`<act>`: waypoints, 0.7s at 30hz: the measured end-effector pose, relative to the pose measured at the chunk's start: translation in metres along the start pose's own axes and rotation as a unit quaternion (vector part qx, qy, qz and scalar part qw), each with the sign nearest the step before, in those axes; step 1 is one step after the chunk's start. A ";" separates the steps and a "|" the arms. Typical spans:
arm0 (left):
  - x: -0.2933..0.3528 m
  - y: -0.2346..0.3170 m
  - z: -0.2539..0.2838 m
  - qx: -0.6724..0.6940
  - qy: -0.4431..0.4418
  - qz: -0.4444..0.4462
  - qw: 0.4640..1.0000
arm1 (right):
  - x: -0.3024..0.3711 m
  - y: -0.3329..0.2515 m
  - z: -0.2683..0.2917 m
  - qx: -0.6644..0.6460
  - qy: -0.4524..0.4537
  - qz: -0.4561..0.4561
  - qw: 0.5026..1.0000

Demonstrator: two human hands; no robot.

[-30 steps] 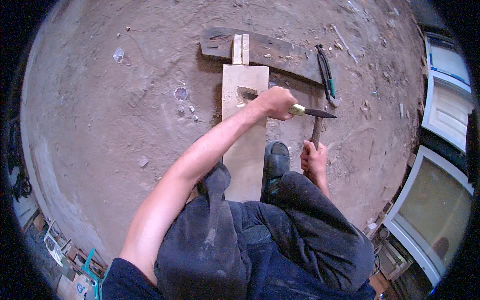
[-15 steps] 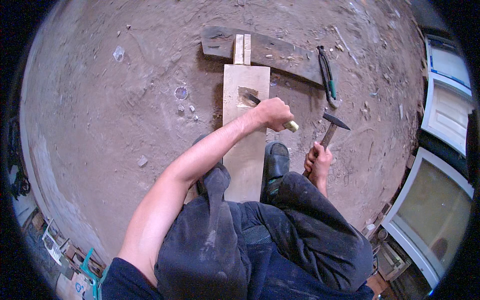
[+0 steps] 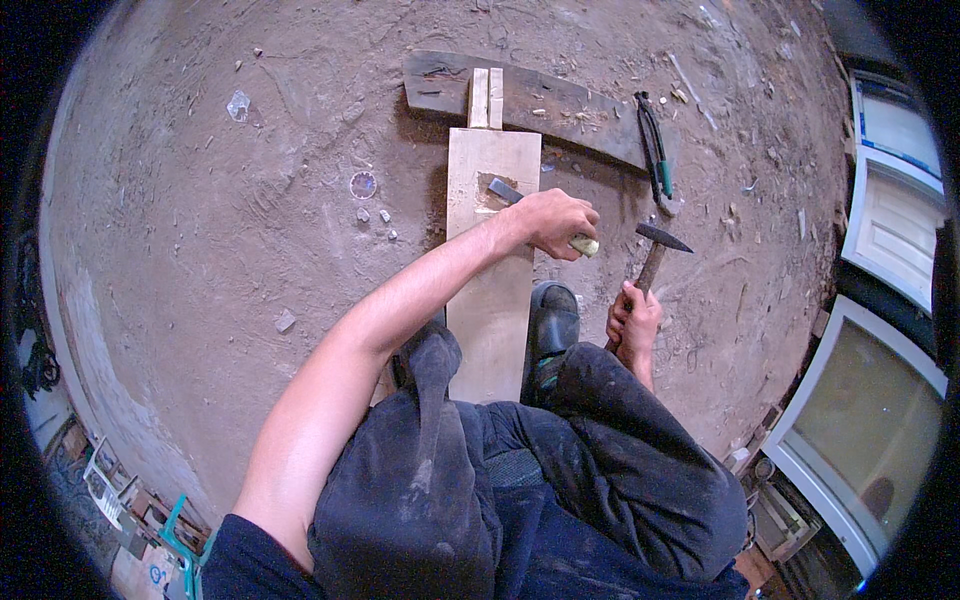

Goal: The person uses a hammer and a chisel to carve out a section of a wooden plank while sitting on the floor.

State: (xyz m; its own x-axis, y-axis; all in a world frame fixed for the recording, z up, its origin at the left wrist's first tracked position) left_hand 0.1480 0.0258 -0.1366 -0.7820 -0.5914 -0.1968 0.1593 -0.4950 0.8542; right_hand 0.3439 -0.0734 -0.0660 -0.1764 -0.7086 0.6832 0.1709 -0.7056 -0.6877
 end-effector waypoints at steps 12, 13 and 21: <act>-0.001 -0.008 -0.013 -0.041 -0.040 0.027 0.998 | -0.005 0.014 0.003 0.034 0.017 -0.018 0.999; -0.001 -0.006 -0.014 -0.042 -0.029 0.032 0.998 | -0.004 0.011 0.001 0.020 0.014 -0.009 1.000; -0.009 0.000 -0.007 -0.040 0.010 0.106 0.993 | -0.002 0.006 0.001 0.007 -0.010 -0.024 1.000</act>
State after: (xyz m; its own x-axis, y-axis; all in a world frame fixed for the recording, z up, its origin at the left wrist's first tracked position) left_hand 0.1590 0.0264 -0.1379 -0.7138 -0.6998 -0.0256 0.3680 -0.4060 0.8365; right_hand 0.3463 -0.0766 -0.0712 -0.1648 -0.6739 0.7202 0.1772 -0.7386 -0.6505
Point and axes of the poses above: each hand's wrist, its own x-axis away from the middle knuckle, its own z-axis out of the back of the hand, y = z × x, the point moved 2 cm from there along -x, towards the middle knuckle, and after that the axes turned 15 degrees about x, right-handed, at the moved point
